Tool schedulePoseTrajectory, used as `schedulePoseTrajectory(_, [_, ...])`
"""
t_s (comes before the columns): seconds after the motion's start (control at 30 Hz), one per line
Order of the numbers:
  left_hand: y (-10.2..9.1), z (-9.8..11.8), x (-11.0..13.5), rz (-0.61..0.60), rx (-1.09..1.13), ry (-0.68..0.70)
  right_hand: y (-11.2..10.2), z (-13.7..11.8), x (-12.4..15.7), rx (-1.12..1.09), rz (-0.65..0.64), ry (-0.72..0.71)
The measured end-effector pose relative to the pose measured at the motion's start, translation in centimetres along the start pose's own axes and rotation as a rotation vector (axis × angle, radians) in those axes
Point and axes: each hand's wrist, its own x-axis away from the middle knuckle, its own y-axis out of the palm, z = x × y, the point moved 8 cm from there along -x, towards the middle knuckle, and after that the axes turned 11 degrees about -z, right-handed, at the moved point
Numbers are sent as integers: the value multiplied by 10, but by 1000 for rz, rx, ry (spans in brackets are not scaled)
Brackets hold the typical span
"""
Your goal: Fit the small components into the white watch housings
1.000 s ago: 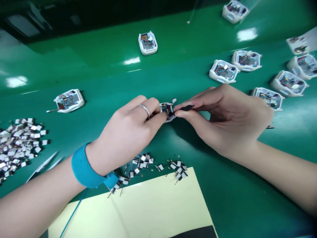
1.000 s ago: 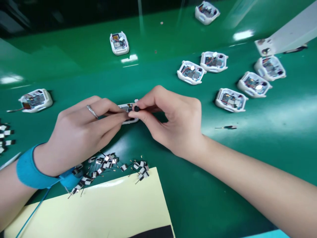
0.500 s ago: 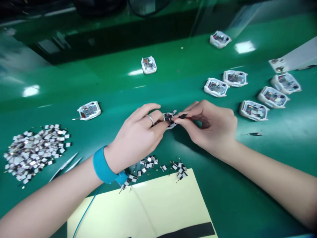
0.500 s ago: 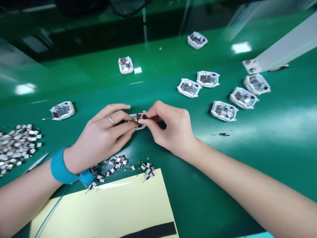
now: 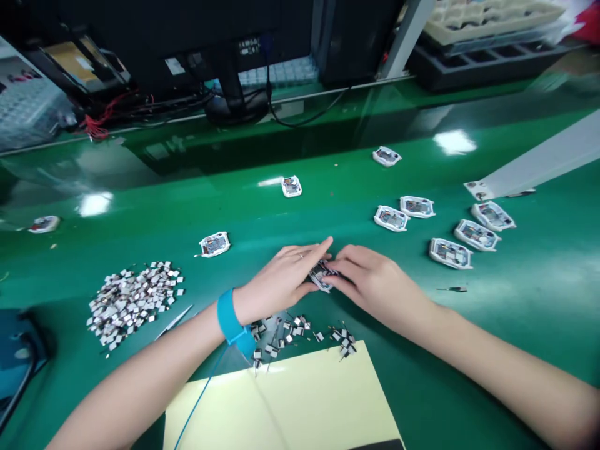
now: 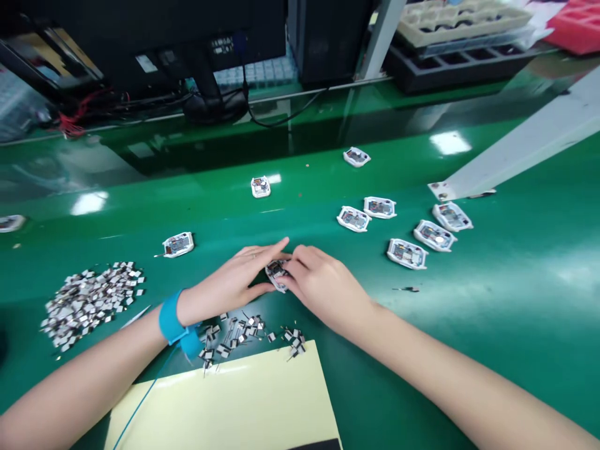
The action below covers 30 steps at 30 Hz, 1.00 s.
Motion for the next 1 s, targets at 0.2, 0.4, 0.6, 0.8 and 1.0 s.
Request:
schedulePoseTrajectory(0.2, [-1, -7, 0, 113, 80, -52, -1, -22, -6, 242, -19, -56])
schedulePoseTrajectory(0.4, [-14, 2, 9, 202, 199, -52, -24, -30, -10, 337, 18, -127])
schedulePoseTrajectory(0.6, [-23, 8, 14, 217, 334, -51, -41, -37, -11, 312, 192, -232])
schedulePoseTrajectory(0.8, [-33, 12, 23, 354, 440, -32, -48, -22, -1, -20, 332, -106])
schedulePoseTrajectory(1.0, [-40, 23, 35, 505, 232, -73, -60, -40, -1, 257, 341, -83])
